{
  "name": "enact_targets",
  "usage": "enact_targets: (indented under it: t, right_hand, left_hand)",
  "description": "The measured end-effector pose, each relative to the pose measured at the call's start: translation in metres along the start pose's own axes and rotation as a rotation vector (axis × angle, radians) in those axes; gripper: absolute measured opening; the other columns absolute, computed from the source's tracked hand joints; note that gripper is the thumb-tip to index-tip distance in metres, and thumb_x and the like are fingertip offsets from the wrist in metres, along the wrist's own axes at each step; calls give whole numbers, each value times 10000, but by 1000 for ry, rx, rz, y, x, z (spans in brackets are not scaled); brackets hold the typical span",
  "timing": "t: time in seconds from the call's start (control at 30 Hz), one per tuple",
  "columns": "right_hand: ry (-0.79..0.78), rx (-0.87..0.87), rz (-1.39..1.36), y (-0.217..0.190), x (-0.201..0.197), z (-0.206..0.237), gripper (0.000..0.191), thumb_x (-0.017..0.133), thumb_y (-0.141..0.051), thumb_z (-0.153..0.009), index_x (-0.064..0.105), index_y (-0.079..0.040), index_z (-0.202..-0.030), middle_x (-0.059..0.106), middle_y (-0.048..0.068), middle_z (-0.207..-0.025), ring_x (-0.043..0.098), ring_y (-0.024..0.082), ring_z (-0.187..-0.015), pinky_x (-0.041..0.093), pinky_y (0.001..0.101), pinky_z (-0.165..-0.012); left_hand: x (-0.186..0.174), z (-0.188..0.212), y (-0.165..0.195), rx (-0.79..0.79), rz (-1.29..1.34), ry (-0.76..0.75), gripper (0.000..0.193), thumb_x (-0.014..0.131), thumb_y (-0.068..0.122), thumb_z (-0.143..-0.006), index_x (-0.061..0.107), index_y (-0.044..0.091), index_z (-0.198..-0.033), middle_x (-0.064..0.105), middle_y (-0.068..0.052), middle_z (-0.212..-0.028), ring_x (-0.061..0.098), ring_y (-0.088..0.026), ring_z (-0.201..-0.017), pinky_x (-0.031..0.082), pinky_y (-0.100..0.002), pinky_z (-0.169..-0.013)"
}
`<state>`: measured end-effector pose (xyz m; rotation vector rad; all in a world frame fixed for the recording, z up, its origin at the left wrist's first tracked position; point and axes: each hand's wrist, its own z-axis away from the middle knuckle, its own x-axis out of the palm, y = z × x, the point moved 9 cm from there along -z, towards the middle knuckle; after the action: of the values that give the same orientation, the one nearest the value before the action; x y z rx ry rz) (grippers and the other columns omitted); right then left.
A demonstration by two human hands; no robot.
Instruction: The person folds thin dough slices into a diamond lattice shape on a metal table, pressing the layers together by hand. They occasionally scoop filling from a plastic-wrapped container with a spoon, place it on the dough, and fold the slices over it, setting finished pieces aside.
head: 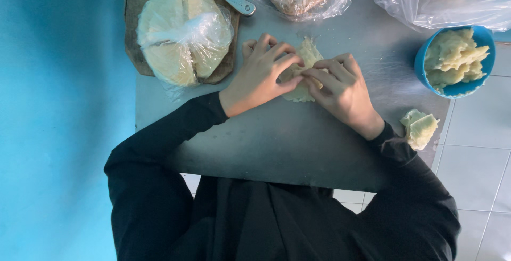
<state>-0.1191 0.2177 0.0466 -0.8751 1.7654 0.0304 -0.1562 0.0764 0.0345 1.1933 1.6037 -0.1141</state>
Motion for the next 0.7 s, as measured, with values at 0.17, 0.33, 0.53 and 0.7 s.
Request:
enact_targets:
  t: [0.17, 0.33, 0.53, 0.7]
  right_hand:
    - [8, -31, 49, 0, 0, -2, 250, 861, -126, -928, 749, -114, -1152, 694, -12, -1146, 581, 237, -1011, 514, 378, -910]
    - [9, -101, 168, -4, 3, -1, 286, 843, -106, -900, 759, -137, -1172, 692, -13, -1156, 570, 252, -1022, 510, 367, -895]
    - [0, -20, 241, 3, 2, 2, 365, 806, -102, -955, 734, -158, -1308, 579, 32, -1348, 527, 285, -1168, 497, 395, -1017]
    - [-12, -51, 292, -7, 0, 11, 463, 781, -132, -925, 725, -247, -1369, 544, 17, -1424, 490, 286, -1196, 420, 404, -997]
  left_hand:
    - [4, -1, 0, 7, -57, -26, 192, 810, 317, -941, 718, 183, -1043, 595, 56, -1184, 474, -240, -1170, 298, -461, -980]
    - [-5, -1, 5, 22, -116, 11, 277, 789, 324, -963, 672, 186, -1173, 578, 40, -1228, 484, -240, -1165, 313, -458, -981]
    - [-16, 13, 19, 24, -175, 1, 356, 773, 285, -983, 618, 199, -1293, 577, 18, -1257, 509, -241, -1169, 319, -436, -973]
    - [-22, 36, 20, 14, -126, -54, 350, 787, 245, -938, 646, 180, -1252, 586, 15, -1251, 525, -229, -1142, 332, -434, -963]
